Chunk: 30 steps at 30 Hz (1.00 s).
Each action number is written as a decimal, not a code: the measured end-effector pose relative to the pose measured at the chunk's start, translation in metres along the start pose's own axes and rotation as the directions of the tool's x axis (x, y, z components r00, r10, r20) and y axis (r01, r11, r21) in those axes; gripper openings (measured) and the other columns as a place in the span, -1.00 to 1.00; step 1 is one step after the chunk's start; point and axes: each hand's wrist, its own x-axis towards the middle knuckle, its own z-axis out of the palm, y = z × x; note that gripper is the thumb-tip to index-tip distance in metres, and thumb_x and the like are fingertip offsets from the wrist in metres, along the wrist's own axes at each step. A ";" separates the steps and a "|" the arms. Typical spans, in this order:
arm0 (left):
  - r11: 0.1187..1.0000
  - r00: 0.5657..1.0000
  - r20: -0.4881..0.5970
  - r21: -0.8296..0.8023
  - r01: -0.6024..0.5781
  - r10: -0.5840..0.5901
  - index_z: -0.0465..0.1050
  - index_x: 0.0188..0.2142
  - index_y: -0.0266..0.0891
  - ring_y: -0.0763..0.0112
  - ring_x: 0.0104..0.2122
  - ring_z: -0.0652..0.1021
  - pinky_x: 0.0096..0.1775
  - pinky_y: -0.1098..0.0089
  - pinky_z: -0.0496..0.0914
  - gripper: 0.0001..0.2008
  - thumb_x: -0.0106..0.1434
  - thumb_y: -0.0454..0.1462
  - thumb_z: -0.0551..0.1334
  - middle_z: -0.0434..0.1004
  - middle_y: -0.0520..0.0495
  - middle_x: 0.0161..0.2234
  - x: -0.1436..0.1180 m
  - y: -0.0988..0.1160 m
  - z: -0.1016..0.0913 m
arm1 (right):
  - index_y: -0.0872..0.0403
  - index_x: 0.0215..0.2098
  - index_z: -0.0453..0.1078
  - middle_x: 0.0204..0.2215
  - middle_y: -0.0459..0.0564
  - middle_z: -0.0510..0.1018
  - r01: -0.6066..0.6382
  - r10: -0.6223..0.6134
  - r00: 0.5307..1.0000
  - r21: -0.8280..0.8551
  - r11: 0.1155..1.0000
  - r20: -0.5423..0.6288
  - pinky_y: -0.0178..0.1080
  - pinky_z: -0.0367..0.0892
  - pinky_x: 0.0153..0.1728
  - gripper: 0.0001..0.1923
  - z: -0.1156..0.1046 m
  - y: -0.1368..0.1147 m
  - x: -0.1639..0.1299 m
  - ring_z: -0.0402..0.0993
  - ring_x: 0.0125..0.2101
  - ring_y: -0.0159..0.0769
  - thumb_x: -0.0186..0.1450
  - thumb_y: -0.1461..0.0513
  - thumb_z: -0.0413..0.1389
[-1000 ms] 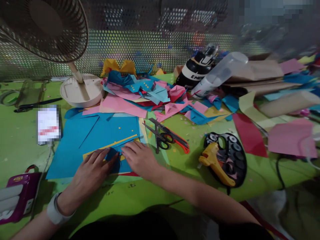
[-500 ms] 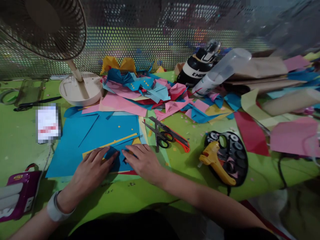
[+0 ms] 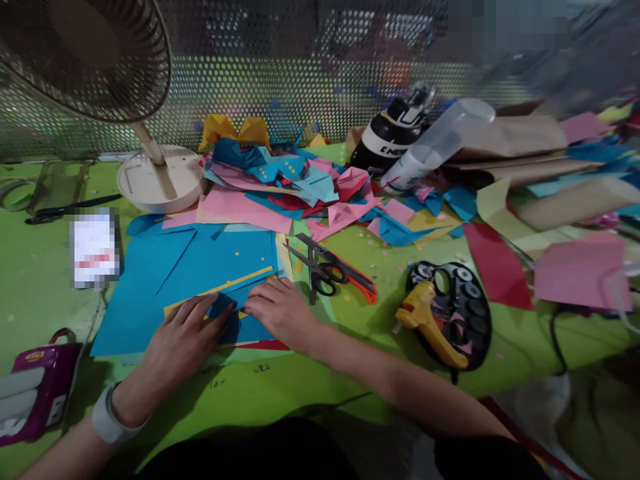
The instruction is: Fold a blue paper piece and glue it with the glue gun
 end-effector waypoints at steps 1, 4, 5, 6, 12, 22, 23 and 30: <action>1.000 1.000 -0.003 -0.002 0.001 -0.001 0.36 0.10 -0.19 0.04 0.01 0.44 -0.04 0.07 0.40 -0.62 0.28 -0.33 0.14 0.41 -0.29 0.02 0.000 0.000 0.000 | 0.07 -0.29 0.49 -0.29 0.00 0.56 -0.036 0.036 0.999 0.049 0.998 -0.006 -0.18 0.21 -0.23 -0.74 0.001 -0.001 0.000 0.40 -0.27 -0.25 0.40 0.18 -0.02; 1.000 1.000 -0.008 -0.007 0.002 -0.002 0.38 0.07 -0.20 0.06 0.00 0.45 -0.04 0.08 0.40 -0.64 0.28 -0.33 0.15 0.41 -0.28 0.03 0.000 0.000 0.000 | 0.07 -0.29 0.47 -0.31 -0.01 0.52 -0.190 0.189 0.982 0.186 0.964 0.021 -0.24 0.26 -0.23 -0.76 0.003 -0.006 0.002 0.41 -0.28 -0.30 0.39 0.18 0.00; 1.000 1.000 -0.010 -0.008 0.000 0.000 0.38 0.07 -0.20 0.06 0.00 0.45 -0.04 0.08 0.40 -0.64 0.28 -0.33 0.15 0.41 -0.28 0.03 0.000 0.000 0.000 | 0.07 -0.30 0.46 -0.31 -0.02 0.51 -0.244 0.242 0.970 0.212 0.946 0.039 -0.26 0.27 -0.24 -0.78 0.003 -0.008 0.003 0.41 -0.28 -0.32 0.38 0.18 0.01; 1.000 1.000 -0.014 -0.009 -0.002 0.002 0.39 0.07 -0.21 0.06 0.00 0.45 -0.04 0.08 0.40 -0.64 0.27 -0.33 0.16 0.42 -0.28 0.02 0.000 0.000 0.001 | 0.06 -0.31 0.46 -0.32 -0.02 0.50 -0.294 0.289 0.956 0.223 0.930 0.055 -0.27 0.28 -0.25 -0.80 0.002 -0.010 0.005 0.41 -0.28 -0.32 0.37 0.19 0.03; 1.000 1.000 -0.008 -0.011 0.006 -0.006 0.38 0.08 -0.21 0.05 0.01 0.45 -0.03 0.07 0.40 -0.63 0.27 -0.34 0.14 0.43 -0.29 0.02 0.000 0.000 0.002 | 0.05 -0.40 0.44 -0.34 -0.05 0.46 -0.423 0.409 0.905 0.159 0.892 0.114 -0.26 0.25 -0.30 -0.84 -0.003 -0.015 0.019 0.39 -0.32 -0.32 0.32 0.19 0.10; 1.000 0.999 -0.033 -0.018 0.009 -0.010 0.36 0.08 -0.24 0.07 0.00 0.46 -0.01 0.08 0.39 -0.64 0.27 -0.34 0.16 0.44 -0.28 0.01 -0.001 0.000 0.004 | 0.05 -0.41 0.37 -0.34 -0.07 0.47 -0.485 0.467 0.870 0.106 0.868 0.161 -0.26 0.20 -0.33 -0.88 -0.001 -0.018 0.029 0.39 -0.31 -0.31 0.29 0.21 0.13; 1.000 0.999 -0.035 -0.025 0.012 -0.013 0.36 0.07 -0.23 0.08 0.00 0.46 -0.01 0.09 0.39 -0.64 0.28 -0.33 0.16 0.44 -0.28 0.01 -0.001 0.001 0.004 | 0.05 -0.39 0.37 -0.33 -0.06 0.48 -0.480 0.462 0.873 0.106 0.871 0.157 -0.26 0.21 -0.32 -0.89 -0.001 -0.018 0.028 0.39 -0.30 -0.30 0.30 0.22 0.12; 0.999 0.999 -0.030 -0.039 0.031 -0.032 0.37 0.06 -0.21 0.10 0.00 0.46 0.01 0.09 0.38 -0.66 0.28 -0.34 0.14 0.44 -0.26 0.01 0.000 0.002 0.001 | 0.07 -0.36 0.41 -0.33 0.00 0.49 -0.346 0.344 0.930 -0.008 0.938 0.131 -0.21 0.22 -0.25 -0.81 0.002 -0.020 0.022 0.39 -0.28 -0.25 0.37 0.19 0.02</action>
